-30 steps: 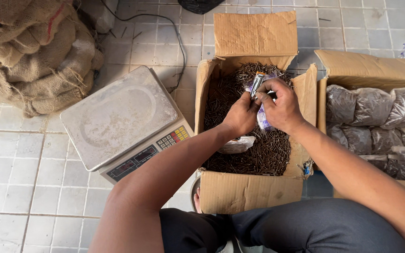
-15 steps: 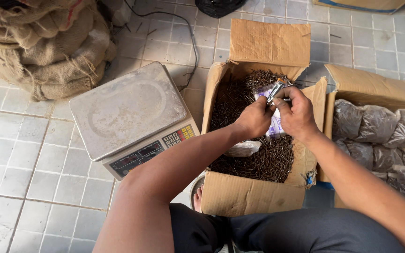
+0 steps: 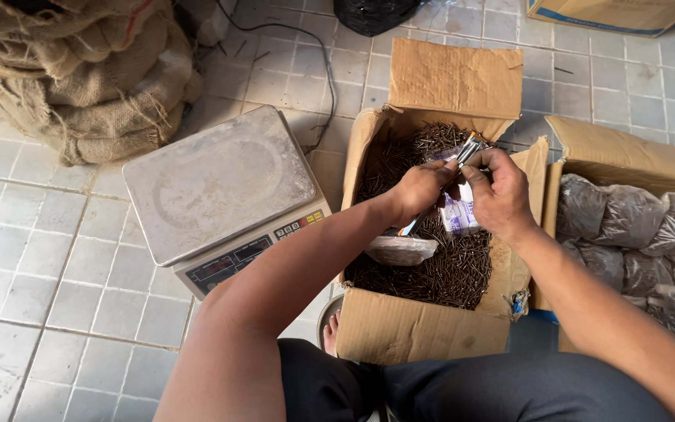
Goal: The person scoops dark granular material from a cardboard box into a plastic bag, places the bag on a digital scale to check the weight, and then seals the bag using a handheld heat sealer. The process is repeated for multiple bags.
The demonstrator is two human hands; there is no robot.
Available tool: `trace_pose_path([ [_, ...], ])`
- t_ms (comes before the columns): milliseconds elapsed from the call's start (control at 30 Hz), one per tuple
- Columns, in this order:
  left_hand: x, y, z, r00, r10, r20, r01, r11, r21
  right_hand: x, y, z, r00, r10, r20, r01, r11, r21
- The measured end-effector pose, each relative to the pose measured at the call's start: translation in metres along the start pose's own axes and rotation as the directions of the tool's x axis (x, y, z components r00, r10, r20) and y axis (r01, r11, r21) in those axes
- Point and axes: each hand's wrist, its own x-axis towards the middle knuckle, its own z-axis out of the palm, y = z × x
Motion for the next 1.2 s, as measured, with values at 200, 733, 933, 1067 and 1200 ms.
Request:
trace_pose_path([
  [200, 0.002, 0.003, 0.006, 0.998, -0.054, -0.032, 0.053, 0.998, -0.024, -0.002, -0.004, 0.001, 0.995, -0.094, -0.032, 0.089, 0.986, -0.142],
  [733, 0.0, 0.008, 0.004, 0.998, -0.043, -0.044, 0.038, 0.993, -0.112, 0.003, -0.043, 0.006, 0.859, -0.512, -0.027, 0.47, 0.807, -0.357],
  [933, -0.019, 0.029, 0.001, 0.993, -0.114, -0.002, 0.113, 0.989, -0.095, 0.01, -0.032, 0.002, 0.921, -0.377, -0.101, 0.347, 0.91, -0.227],
  [1067, -0.016, 0.035, 0.0, 0.992, -0.105, 0.071, 0.115, 0.981, -0.156, 0.019, -0.051, -0.01, 0.969, -0.248, -0.013, 0.248, 0.966, 0.076],
  [1200, -0.016, 0.05, -0.02, 0.965, -0.136, 0.225, 0.185, 0.959, -0.217, 0.033, -0.053, -0.039, 0.998, -0.023, 0.051, 0.015, 0.988, 0.156],
])
